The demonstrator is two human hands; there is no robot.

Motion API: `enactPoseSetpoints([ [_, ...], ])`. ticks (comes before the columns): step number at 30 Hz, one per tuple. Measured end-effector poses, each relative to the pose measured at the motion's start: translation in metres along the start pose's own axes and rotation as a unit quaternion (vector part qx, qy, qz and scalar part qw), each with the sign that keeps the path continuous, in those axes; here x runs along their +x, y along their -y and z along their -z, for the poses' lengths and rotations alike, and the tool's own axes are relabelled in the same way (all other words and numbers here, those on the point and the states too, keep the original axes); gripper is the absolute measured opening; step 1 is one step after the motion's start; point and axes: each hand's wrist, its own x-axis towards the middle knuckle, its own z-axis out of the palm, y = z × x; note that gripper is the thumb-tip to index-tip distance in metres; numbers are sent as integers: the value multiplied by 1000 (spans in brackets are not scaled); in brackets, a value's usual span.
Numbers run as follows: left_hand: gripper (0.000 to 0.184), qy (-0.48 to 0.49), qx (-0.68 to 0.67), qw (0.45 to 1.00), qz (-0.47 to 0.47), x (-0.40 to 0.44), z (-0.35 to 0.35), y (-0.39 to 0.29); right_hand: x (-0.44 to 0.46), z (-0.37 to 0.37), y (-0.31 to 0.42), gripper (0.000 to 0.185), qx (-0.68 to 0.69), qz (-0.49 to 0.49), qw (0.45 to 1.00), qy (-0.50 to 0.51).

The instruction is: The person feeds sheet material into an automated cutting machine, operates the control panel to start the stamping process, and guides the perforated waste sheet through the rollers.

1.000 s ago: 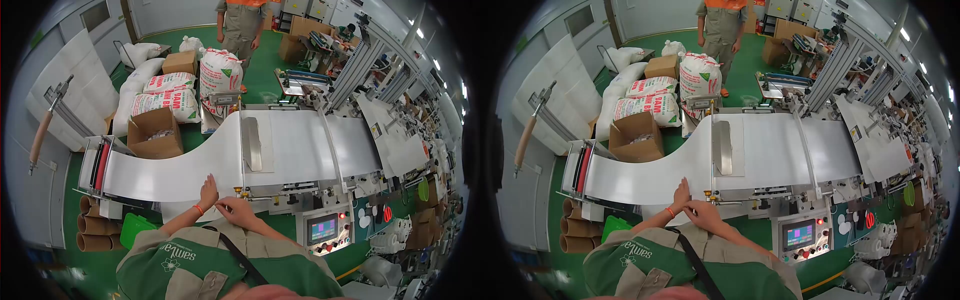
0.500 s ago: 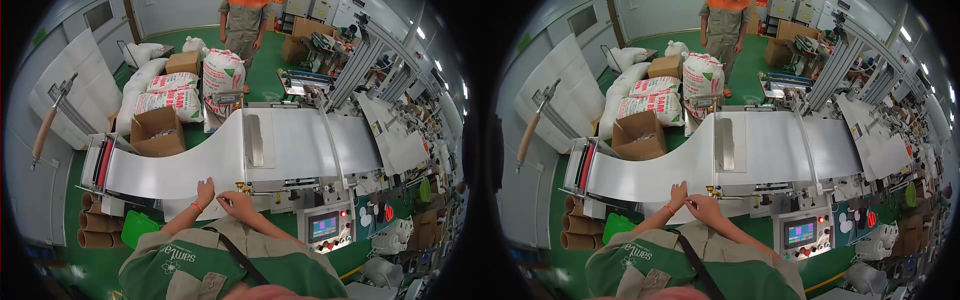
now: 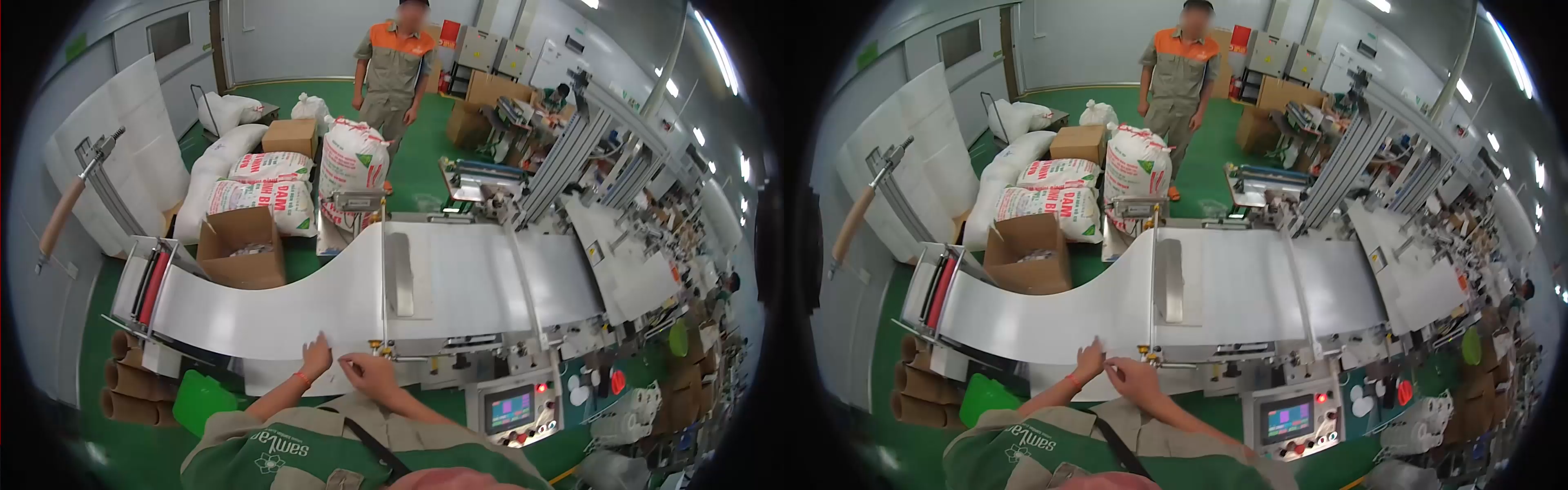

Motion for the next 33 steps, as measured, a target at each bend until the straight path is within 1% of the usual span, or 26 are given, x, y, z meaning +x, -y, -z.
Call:
enactPoseSetpoints([
  [1, 72, 58, -91, 991, 84, -2, 1, -3, -1, -4, -4, 12, -19, 5, 1000, -10],
  [2, 81, 56, -152, 984, 75, 8, -43, 24, -3, -8, -9, 12, -32, 3, 999, -12],
  [3, 87, 60, -246, 964, 78, -2, -57, 31, 0, 0, 5, 12, -4, -3, 1000, -17],
  [4, 91, 108, -334, 936, -40, 20, -111, 65, -1, -1, 1, 13, -22, -4, 1000, -3],
  [5, 89, 131, -363, 918, 91, 24, -107, 46, -3, -6, -5, 14, -25, -8, 1000, -8],
  [6, 89, 158, -385, 882, 223, 6, -91, 34, -1, -7, -4, 13, -22, -13, 1000, -12],
  [7, 85, 212, -503, 796, 262, -8, -75, 28, -1, -8, -3, 13, -21, -6, 1000, -20],
  [8, 84, 266, -606, 689, 295, -15, -54, 15, -1, -9, -3, 13, -18, -2, 999, -27],
  [9, 79, 301, -653, 631, 292, -12, -53, 15, 0, -8, -3, 14, -24, -11, 999, -19],
  [11, 77, 317, -684, 600, 267, -12, -43, 6, 1, -5, 1, 15, -33, -11, 999, -12],
  [13, 78, 305, -718, 573, 252, -8, -37, -3, 3, -6, 0, 15, -34, 12, 999, -21],
  [14, 78, 295, -736, 556, 248, -5, -39, -5, 3, -7, -1, 16, -31, 1, 999, -14],
  [15, 77, 290, -754, 540, 237, -4, -40, -5, 5, -7, -1, 17, -33, 15, 999, -18],
  [16, 76, 288, -762, 519, 257, -1, -41, -6, 4, -8, -3, 17, -36, 12, 999, -14],
  [17, 73, 283, -770, 510, 257, -1, -45, -4, 4, -5, -1, 16, -47, -14, 999, 5],
  [19, 70, 279, -776, 497, 270, 2, -50, 0, 4, -7, -6, 15, -47, 1, 999, -2],
  [21, 66, 258, -802, 441, 310, 6, -55, 2, 5, -8, -8, 15, -44, 3, 999, -3],
  [23, 63, 240, -795, 442, 339, 9, -61, 8, 5, -8, -10, 15, -40, 3, 999, -6],
  [26, 49, 232, -808, 430, 330, 14, -70, 21, 5, -9, -13, 16, -15, 7, 1000, -9],
  [27, 44, 252, -796, 434, 339, 18, -70, 26, 7, -8, -12, 16, -6, 20, 1000, -16],
  [28, 44, 238, -795, 433, 353, 24, -70, 30, 7, -5, -9, 16, -5, -1, 1000, 13],
  [29, 44, 226, -792, 430, 371, 22, -70, 30, 6, -6, -11, 15, -16, -5, 1000, 14],
  [30, 47, 210, -796, 448, 348, 18, -60, 27, 7, -6, -12, 15, -20, 2, 1000, 24],
  [31, 51, 217, -793, 409, 397, 24, -69, 32, 6, -10, -16, 16, 3, 23, 1000, -9],
  [32, 54, 197, -804, 421, 371, 20, -70, 33, 3, -6, -12, 16, -17, 19, 1000, -1],
  [33, 56, 201, -799, 434, 365, 19, -68, 32, 8, -4, -11, 16, -36, 25, 999, 3],
])
